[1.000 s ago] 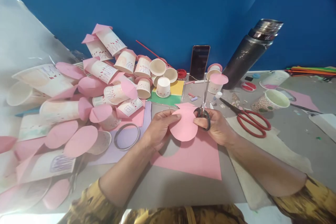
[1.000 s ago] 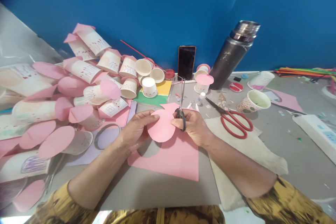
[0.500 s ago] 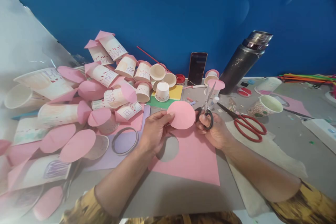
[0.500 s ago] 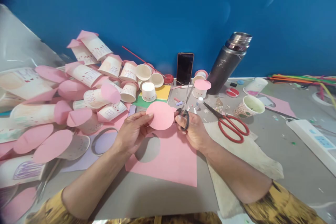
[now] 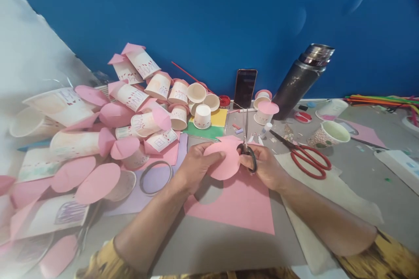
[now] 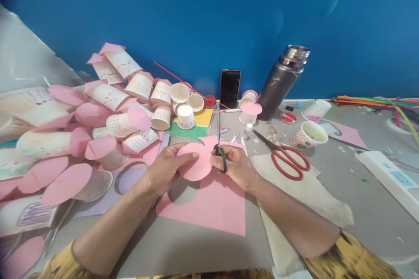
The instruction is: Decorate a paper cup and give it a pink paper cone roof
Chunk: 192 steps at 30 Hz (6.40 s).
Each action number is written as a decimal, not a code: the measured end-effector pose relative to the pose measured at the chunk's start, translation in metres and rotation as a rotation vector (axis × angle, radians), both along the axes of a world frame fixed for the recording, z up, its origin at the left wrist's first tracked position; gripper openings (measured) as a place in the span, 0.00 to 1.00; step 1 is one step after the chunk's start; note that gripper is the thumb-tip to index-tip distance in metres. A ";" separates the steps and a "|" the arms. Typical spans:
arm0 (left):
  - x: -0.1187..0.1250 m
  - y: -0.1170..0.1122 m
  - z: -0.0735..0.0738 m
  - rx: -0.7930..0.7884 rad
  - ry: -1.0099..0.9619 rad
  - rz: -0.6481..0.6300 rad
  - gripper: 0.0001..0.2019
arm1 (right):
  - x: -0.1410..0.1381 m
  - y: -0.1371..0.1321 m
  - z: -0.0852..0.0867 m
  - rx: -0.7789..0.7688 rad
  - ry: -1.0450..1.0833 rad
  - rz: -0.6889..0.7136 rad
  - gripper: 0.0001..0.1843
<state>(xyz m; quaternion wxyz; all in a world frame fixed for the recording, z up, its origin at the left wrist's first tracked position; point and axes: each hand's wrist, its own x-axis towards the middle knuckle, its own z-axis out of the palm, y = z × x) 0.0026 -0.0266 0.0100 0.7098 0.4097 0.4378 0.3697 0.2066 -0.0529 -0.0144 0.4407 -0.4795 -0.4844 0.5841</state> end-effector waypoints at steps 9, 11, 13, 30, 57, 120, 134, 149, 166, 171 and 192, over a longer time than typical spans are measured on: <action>0.003 -0.001 0.009 0.013 -0.210 0.314 0.18 | -0.002 -0.010 -0.009 0.001 0.019 0.309 0.37; 0.003 -0.001 0.009 -0.002 -0.221 0.333 0.19 | -0.004 -0.010 -0.009 -0.010 0.038 0.318 0.37; 0.004 -0.002 0.009 -0.007 -0.227 0.345 0.21 | -0.005 -0.011 -0.009 -0.022 0.046 0.315 0.37; 0.008 -0.006 0.009 -0.022 -0.197 0.391 0.23 | -0.008 -0.010 -0.008 -0.055 -0.043 0.242 0.39; 0.007 -0.004 0.010 -0.020 -0.115 0.416 0.26 | -0.010 -0.009 -0.002 -0.065 -0.134 0.212 0.39; 0.017 -0.016 0.003 0.007 -0.155 0.467 0.19 | -0.016 -0.015 0.000 -0.097 -0.058 0.234 0.40; 0.020 -0.016 0.005 -0.004 -0.206 0.474 0.21 | -0.019 -0.015 0.001 -0.045 -0.095 0.227 0.38; 0.018 -0.014 -0.007 0.021 -0.126 0.476 0.22 | -0.021 -0.015 0.003 -0.056 -0.121 0.215 0.39; 0.019 -0.015 -0.001 0.003 -0.180 0.481 0.21 | -0.022 -0.015 0.003 -0.122 -0.122 0.179 0.39; 0.021 -0.015 0.002 0.005 -0.197 0.478 0.21 | -0.020 -0.016 0.002 -0.092 -0.066 0.196 0.38; 0.012 -0.019 0.004 0.121 0.382 -0.098 0.11 | -0.002 -0.002 -0.004 -0.025 -0.061 -0.138 0.14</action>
